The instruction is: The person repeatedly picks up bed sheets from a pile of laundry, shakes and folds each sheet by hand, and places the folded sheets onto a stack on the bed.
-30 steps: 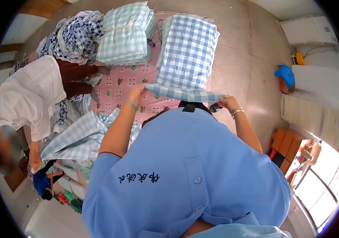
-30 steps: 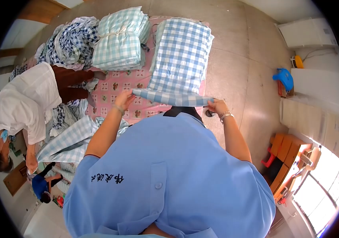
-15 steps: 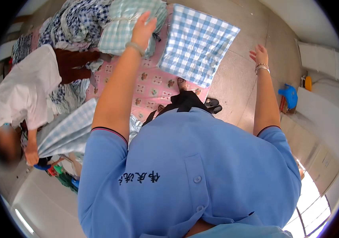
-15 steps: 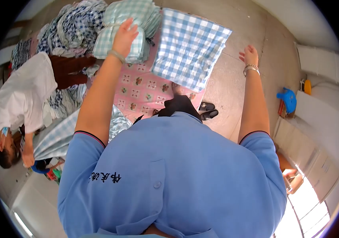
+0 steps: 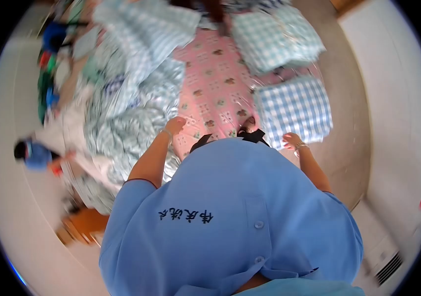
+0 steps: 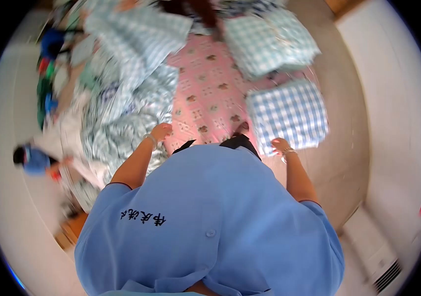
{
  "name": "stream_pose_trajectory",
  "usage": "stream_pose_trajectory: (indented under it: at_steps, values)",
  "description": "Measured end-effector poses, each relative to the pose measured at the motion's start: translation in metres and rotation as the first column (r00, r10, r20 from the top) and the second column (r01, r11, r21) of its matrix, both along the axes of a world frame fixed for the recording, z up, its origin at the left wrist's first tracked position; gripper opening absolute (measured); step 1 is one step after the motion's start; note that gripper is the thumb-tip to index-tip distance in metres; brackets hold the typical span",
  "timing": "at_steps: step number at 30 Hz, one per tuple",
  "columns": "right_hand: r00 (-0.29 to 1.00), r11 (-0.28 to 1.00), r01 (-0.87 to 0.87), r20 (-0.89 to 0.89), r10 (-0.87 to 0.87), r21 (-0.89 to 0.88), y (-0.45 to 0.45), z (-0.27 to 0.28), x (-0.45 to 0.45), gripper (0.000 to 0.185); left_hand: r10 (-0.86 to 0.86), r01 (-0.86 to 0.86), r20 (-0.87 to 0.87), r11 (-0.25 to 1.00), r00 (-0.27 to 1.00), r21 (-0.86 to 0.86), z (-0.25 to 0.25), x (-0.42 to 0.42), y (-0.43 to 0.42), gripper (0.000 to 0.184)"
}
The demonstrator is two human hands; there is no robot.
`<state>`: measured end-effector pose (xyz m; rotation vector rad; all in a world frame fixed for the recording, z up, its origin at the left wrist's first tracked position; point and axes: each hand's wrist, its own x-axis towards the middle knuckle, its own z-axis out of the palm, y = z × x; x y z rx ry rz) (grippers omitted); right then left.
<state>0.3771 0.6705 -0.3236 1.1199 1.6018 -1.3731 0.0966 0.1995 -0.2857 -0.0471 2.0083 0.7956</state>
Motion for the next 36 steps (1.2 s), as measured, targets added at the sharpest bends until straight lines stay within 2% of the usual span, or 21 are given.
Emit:
stream_pose_trajectory:
  at_steps: [1, 2, 6, 7, 8, 9, 10, 11, 13, 15, 16, 18, 21, 25, 28, 30, 31, 32, 33, 35, 36]
  values:
    - [1.000, 1.000, -0.013, -0.021, 0.013, 0.025, 0.010, 0.000, -0.016, 0.026, 0.333, -0.344, 0.146, 0.937, 0.932, 0.059, 0.002, 0.007, -0.030, 0.027]
    - [0.999, 0.998, -0.011, -0.031, 0.013, 0.068, 0.023, -0.002, -0.030, 0.026, 0.449, -0.470, 0.172, 0.876, 0.877, 0.107, -0.007, 0.017, -0.059, 0.027]
    - [0.997, 0.952, -0.001, -0.075, 0.025, 0.307, 0.027, 0.030, -0.111, 0.027, 0.752, -0.746, 0.093, 0.616, 0.653, 0.252, 0.033, 0.086, -0.134, 0.027]
    - [0.993, 0.944, 0.024, -0.116, 0.015, 0.328, 0.012, 0.041, -0.134, 0.026, 0.746, -0.737, 0.082, 0.626, 0.661, 0.253, 0.031, 0.106, -0.157, 0.028]
    - [0.988, 0.940, -0.050, -0.119, 0.096, 0.339, -0.011, 0.048, -0.155, 0.026, 0.740, -0.729, 0.073, 0.635, 0.669, 0.255, 0.028, 0.128, -0.181, 0.030]
    - [0.984, 0.949, 0.005, -0.172, 0.052, 0.316, -0.037, 0.054, -0.176, 0.025, 0.791, -0.777, 0.078, 0.571, 0.607, 0.265, 0.021, 0.152, -0.210, 0.030]
    - [0.975, 0.957, 0.059, -0.220, 0.005, 0.284, -0.064, 0.059, -0.201, 0.025, 0.801, -0.795, 0.066, 0.574, 0.595, 0.197, 0.012, 0.179, -0.237, 0.031]
    - [0.973, 0.972, -0.005, -0.223, 0.059, 0.236, -0.102, 0.061, -0.221, 0.026, 0.808, -0.807, 0.060, 0.576, 0.586, 0.128, 0.005, 0.208, -0.265, 0.033]
    - [0.922, 0.959, -0.241, -0.275, 0.273, 0.146, -0.171, 0.041, -0.257, 0.027, 0.912, -0.920, 0.118, 0.389, 0.392, 0.046, -0.004, 0.270, -0.318, 0.035]
    - [0.829, 0.873, -0.473, -0.274, 0.487, 0.119, -0.275, 0.055, -0.274, 0.029, 0.989, -0.994, 0.101, 0.109, 0.106, -0.015, -0.019, 0.338, -0.366, 0.029]
    - [0.738, 0.772, -0.620, -0.228, 0.635, 0.140, -0.326, 0.065, -0.281, 0.029, 0.990, -0.997, 0.135, 0.039, 0.030, -0.059, -0.030, 0.374, -0.387, 0.032]
    - [0.533, 0.568, -0.810, -0.223, 0.816, 0.145, -0.412, 0.065, -0.298, 0.030, 0.969, -0.968, 0.072, -0.229, -0.237, -0.105, -0.002, 0.411, -0.398, 0.034]
    - [0.303, 0.358, -0.922, -0.297, 0.905, 0.148, -0.519, 0.072, -0.320, 0.034, 0.935, -0.932, 0.040, -0.348, -0.353, -0.102, 0.004, 0.455, -0.402, 0.034]
    - [0.262, 0.317, -0.942, -0.358, 0.896, 0.106, -0.635, 0.043, -0.377, 0.038, 0.820, -0.830, 0.132, -0.554, -0.557, -0.057, 0.002, 0.464, -0.369, 0.033]
    - [0.210, 0.290, -0.947, -0.411, 0.887, 0.141, -0.739, 0.039, -0.413, 0.046, 0.756, -0.785, 0.223, -0.615, -0.615, -0.077, -0.003, 0.449, -0.331, 0.029]
    - [0.164, 0.256, -0.953, -0.437, 0.885, 0.160, -0.807, 0.020, -0.438, 0.052, 0.815, -0.856, 0.271, -0.509, -0.512, -0.088, -0.009, 0.443, -0.307, 0.029]
    - [0.075, 0.196, -0.958, -0.471, 0.879, 0.212, -0.842, -0.002, -0.452, 0.053, 0.840, -0.887, 0.289, -0.453, -0.459, -0.094, -0.005, 0.437, -0.298, 0.031]
    - [-0.018, 0.140, -0.953, -0.512, 0.859, 0.268, -0.887, -0.021, -0.473, 0.055, 0.808, -0.881, 0.353, -0.453, -0.471, -0.138, -0.015, 0.439, -0.290, 0.032]
    - [-0.020, 0.132, -0.958, -0.515, 0.857, 0.256, -0.930, -0.038, -0.489, 0.055, 0.769, -0.826, 0.301, -0.527, -0.564, -0.200, -0.016, 0.431, -0.280, 0.032]
    - [-0.102, 0.150, -0.936, -0.656, 0.748, 0.317, -0.992, -0.083, -0.506, 0.060, 0.734, -0.798, 0.316, -0.532, -0.602, -0.285, 0.026, 0.388, -0.298, 0.033]
    - [-0.121, 0.164, -0.912, -0.629, 0.768, 0.375, -1.027, -0.108, -0.518, 0.055, 0.748, -0.803, 0.302, -0.508, -0.591, -0.312, 0.041, 0.366, -0.313, 0.031]
